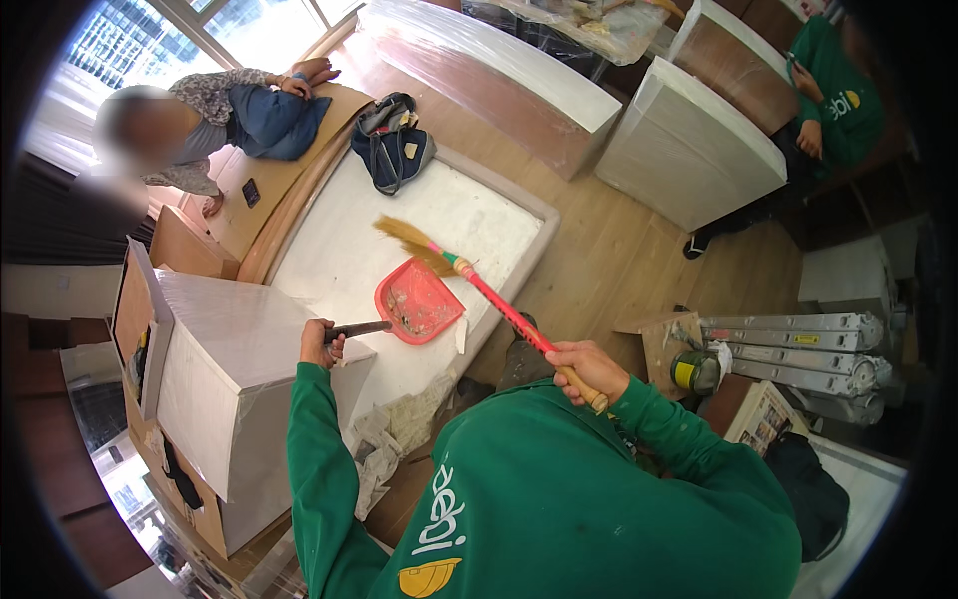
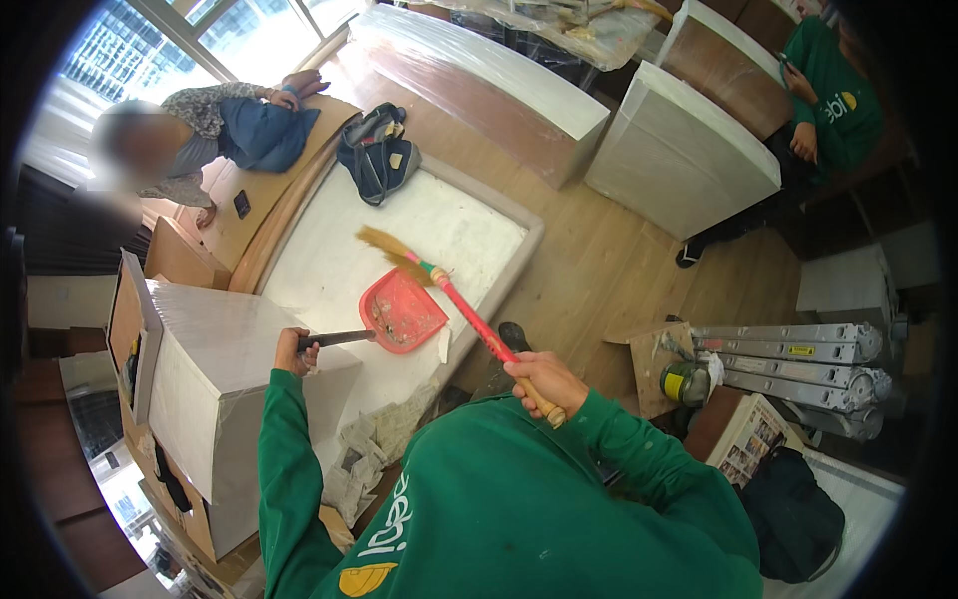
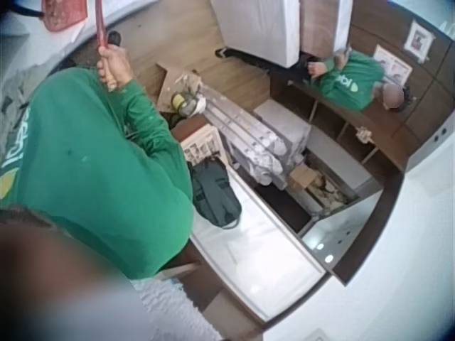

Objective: The person sweeps debris from a bathroom floor into a dustpan, then moves to a bedroom and continues sweeping debris from the floor and a mattress into the dustpan. The person uses a broom and dustpan throughout the task.

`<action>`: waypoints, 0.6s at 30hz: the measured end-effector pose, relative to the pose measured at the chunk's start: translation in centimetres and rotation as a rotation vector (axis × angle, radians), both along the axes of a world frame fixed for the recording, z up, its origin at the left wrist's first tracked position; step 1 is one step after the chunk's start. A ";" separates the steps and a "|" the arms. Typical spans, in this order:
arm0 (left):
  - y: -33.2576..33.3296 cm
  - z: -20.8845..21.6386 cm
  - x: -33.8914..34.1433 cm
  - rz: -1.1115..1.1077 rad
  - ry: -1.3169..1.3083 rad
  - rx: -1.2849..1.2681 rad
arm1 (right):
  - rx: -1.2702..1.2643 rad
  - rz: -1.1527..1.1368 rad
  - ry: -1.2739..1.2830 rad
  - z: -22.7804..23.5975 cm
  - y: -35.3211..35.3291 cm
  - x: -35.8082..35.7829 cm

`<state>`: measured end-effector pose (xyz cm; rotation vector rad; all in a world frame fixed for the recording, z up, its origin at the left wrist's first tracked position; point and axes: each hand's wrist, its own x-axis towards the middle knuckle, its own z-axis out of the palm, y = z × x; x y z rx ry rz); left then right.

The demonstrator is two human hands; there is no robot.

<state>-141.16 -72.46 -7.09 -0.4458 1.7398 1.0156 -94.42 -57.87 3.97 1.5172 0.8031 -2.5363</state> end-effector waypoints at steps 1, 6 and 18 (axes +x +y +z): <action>0.1 0.1 0.1 -0.004 -0.041 -0.002 | 0.047 0.004 -0.020 -0.6 0.7 0.1; 1.2 0.3 2.5 0.004 0.077 -0.038 | 0.203 -0.065 -0.185 -7.1 3.2 -2.7; 0.0 1.7 2.6 0.019 0.177 -0.038 | 0.166 0.223 0.028 -4.2 -0.8 -1.7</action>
